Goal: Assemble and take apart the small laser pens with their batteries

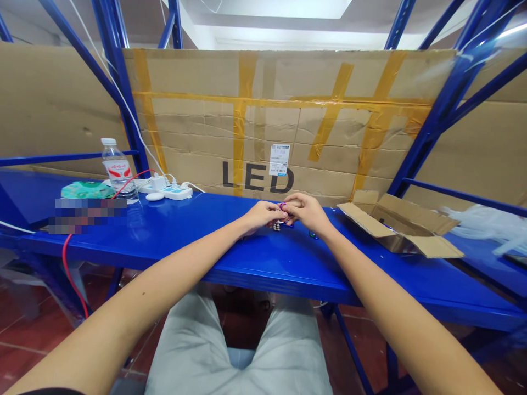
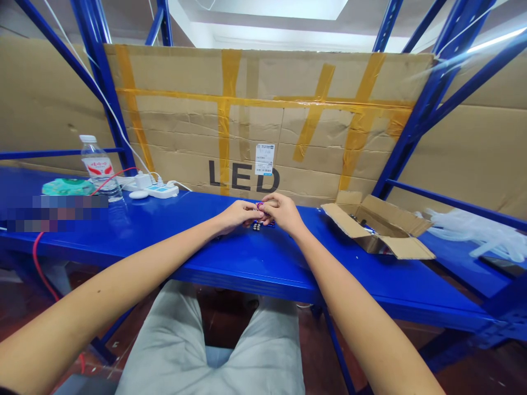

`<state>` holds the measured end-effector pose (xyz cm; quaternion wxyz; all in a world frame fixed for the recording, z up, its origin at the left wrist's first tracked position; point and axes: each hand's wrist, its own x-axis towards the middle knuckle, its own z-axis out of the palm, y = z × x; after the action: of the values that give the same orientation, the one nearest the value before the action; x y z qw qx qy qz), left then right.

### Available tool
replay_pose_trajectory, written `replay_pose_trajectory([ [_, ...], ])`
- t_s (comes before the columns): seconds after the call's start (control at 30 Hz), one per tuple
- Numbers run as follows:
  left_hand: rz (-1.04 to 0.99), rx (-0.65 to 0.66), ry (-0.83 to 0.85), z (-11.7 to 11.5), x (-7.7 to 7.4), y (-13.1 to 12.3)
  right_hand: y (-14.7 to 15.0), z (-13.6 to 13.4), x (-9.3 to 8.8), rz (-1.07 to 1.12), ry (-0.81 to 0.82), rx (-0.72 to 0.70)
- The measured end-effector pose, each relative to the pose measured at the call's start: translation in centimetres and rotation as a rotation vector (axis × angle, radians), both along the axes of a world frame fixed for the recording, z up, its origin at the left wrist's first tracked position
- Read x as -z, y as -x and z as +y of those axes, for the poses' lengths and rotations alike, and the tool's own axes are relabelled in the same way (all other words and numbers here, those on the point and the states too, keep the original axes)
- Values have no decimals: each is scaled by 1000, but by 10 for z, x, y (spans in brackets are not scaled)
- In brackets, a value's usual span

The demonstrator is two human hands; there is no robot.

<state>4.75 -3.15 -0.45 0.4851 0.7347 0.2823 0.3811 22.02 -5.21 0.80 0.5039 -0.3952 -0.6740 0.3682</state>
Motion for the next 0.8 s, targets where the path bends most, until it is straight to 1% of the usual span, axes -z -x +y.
replay_pose_trajectory([
  [0.17, -31, -42, 21, 5, 3, 0, 4, -5, -2, 27, 31, 4],
  [0.3, -20, -76, -17, 6, 2, 0, 4, -4, -2, 36, 19, -4],
  [0.4, 18, -126, -41, 4, 0, 1, 0, 0, 0, -5, -11, -10],
  [0.5, 17, -117, -12, 4, 0, 2, -6, 8, 4, -111, -79, -2],
  [0.63, -2, -69, 5, 4, 0, 2, -10, 12, 7, -327, -255, 42],
  [0.73, -7, -94, 25, 3, 0, 1, -9, 9, 6, -476, -359, 77],
  [0.8, -24, -113, 59, 2, 0, 1, -7, 5, 5, -517, -368, 90],
])
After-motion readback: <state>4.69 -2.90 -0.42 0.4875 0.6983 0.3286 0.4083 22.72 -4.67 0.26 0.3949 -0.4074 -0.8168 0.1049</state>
